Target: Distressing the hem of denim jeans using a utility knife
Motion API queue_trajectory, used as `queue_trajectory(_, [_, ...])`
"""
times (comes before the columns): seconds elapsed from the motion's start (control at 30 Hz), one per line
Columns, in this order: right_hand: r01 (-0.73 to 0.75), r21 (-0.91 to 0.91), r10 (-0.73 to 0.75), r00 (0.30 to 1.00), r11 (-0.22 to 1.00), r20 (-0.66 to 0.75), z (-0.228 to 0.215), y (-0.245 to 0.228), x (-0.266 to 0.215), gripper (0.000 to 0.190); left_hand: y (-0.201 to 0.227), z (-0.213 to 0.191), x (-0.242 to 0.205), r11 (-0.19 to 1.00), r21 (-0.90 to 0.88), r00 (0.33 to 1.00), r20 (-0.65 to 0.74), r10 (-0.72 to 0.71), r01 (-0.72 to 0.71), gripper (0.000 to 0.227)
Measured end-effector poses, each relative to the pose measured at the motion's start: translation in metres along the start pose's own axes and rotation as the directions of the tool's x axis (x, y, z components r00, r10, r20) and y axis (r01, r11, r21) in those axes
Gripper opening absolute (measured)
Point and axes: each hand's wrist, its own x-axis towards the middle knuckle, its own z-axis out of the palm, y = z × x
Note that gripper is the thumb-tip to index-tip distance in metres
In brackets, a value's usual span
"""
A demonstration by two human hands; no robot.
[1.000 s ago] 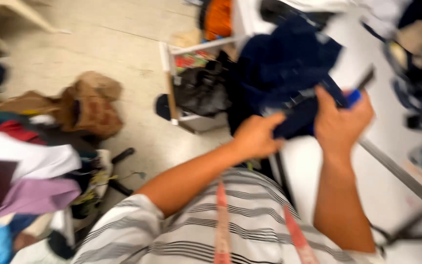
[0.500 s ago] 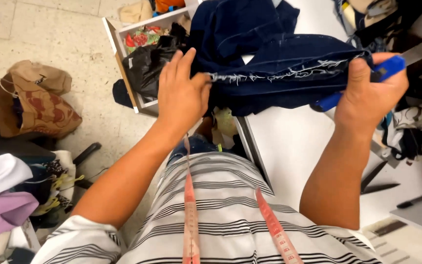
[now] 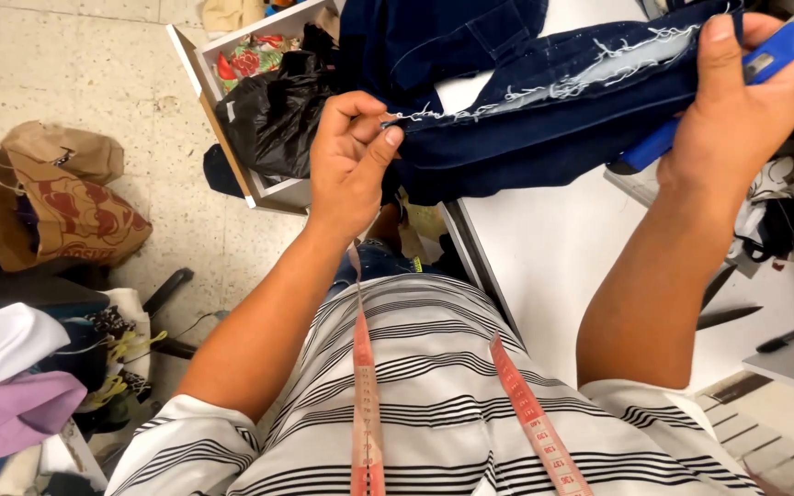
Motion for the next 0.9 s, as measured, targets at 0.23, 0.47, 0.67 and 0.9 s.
queue_trajectory(0.23, [-0.070, 0.001, 0.070, 0.998, 0.998, 0.007, 0.002, 0.003, 0.009, 0.026, 0.014, 0.002, 0.007, 1.000, 0.024, 1.000, 0.000, -0.013, 0.013, 0.023])
queue_trajectory(0.47, [-0.064, -0.005, 0.064, 0.997, 0.998, 0.052, 0.008, 0.014, 0.011, 0.013, 0.010, -0.003, 0.012, 0.974, 0.208, 0.995, 0.042, -0.095, 0.084, 0.015])
queue_trajectory(0.67, [-0.101, 0.041, 0.096, 0.990, 0.994, 0.102, 0.016, 0.018, 0.013, 0.018, 0.033, 0.008, 0.018, 0.853, 0.514, 0.942, 0.321, -0.100, -0.085, 0.042])
queue_trajectory(0.9, [-0.062, 0.038, 0.055, 0.987, 0.997, 0.153, 0.028, 0.019, 0.028, 0.021, 0.013, 0.022, 0.027, 0.447, 0.676, 0.779, 0.621, 0.081, -0.586, 0.021])
